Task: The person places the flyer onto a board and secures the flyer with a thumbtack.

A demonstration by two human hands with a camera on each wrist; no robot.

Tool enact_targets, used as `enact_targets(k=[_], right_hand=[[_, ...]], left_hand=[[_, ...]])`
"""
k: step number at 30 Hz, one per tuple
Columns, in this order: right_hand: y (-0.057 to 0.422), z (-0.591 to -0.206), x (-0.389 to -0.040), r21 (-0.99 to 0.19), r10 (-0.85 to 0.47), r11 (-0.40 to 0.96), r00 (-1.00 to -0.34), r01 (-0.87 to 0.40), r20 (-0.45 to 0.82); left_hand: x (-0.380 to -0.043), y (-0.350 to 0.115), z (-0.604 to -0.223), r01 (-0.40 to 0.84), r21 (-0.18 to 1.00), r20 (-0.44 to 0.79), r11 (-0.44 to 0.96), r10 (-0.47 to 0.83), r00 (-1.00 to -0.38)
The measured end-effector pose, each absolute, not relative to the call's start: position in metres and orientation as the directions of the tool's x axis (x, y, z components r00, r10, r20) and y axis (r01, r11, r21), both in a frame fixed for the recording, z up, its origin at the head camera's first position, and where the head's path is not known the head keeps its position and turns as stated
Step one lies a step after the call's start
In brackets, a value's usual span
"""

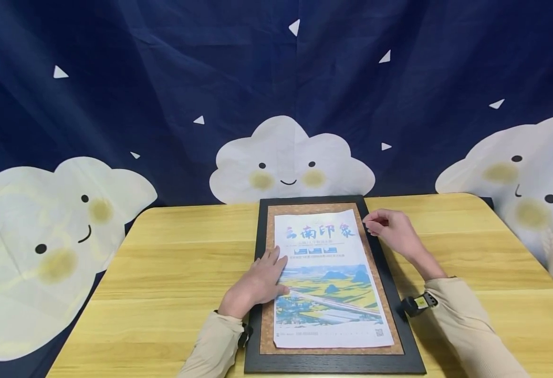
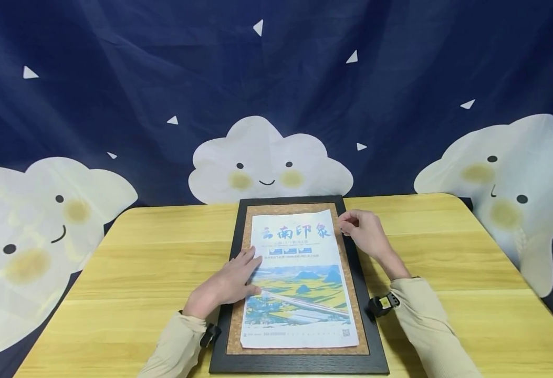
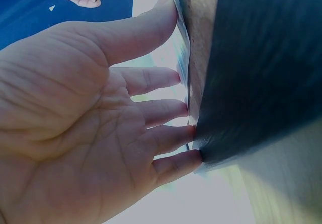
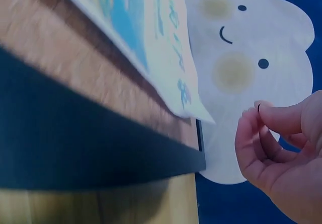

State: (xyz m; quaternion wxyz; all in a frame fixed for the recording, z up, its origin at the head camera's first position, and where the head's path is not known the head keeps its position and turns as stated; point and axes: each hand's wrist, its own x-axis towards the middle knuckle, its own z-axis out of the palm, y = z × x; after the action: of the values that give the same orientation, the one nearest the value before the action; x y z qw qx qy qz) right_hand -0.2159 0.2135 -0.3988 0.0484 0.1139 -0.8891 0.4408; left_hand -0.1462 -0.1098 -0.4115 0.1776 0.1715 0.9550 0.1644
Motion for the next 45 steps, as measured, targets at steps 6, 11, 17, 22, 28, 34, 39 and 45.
enact_targets(k=[6, 11, 17, 22, 28, 34, 39, 45], right_hand=[[0.204, -0.398, -0.225, -0.836, -0.168, 0.518, -0.980, -0.178, 0.104], [0.196, -0.396, -0.230, -0.862, -0.188, 0.477, -0.978, -0.173, 0.092], [0.189, -0.395, -0.236, -0.832, -0.184, 0.529, -0.980, -0.166, 0.079], [0.181, -0.395, -0.241, -0.807, -0.161, 0.573, -0.985, -0.142, 0.059], [0.172, -0.394, -0.247, -0.806, -0.156, 0.580, -0.987, -0.118, 0.032], [0.165, -0.396, -0.254, -0.838, -0.180, 0.541, -0.983, -0.072, -0.031], [0.161, -0.401, -0.260, -0.869, -0.200, 0.493, -0.977, -0.038, -0.070], [0.153, -0.409, -0.266, -0.892, -0.223, 0.451, -0.969, -0.010, -0.102]], left_hand=[[-0.147, -0.110, -0.411, 0.269, 0.374, -0.281, 0.888, 0.385, -0.879], [-0.147, -0.110, -0.411, 0.266, 0.379, -0.287, 0.887, 0.385, -0.877], [-0.147, -0.109, -0.411, 0.261, 0.373, -0.297, 0.891, 0.380, -0.876], [-0.147, -0.109, -0.411, 0.267, 0.371, -0.292, 0.890, 0.384, -0.876], [-0.145, -0.109, -0.409, 0.275, 0.376, -0.285, 0.885, 0.393, -0.874], [-0.146, -0.109, -0.410, 0.274, 0.367, -0.289, 0.889, 0.389, -0.875], [-0.147, -0.110, -0.411, 0.260, 0.366, -0.297, 0.893, 0.377, -0.877], [-0.147, -0.110, -0.411, 0.262, 0.369, -0.297, 0.892, 0.380, -0.876]])
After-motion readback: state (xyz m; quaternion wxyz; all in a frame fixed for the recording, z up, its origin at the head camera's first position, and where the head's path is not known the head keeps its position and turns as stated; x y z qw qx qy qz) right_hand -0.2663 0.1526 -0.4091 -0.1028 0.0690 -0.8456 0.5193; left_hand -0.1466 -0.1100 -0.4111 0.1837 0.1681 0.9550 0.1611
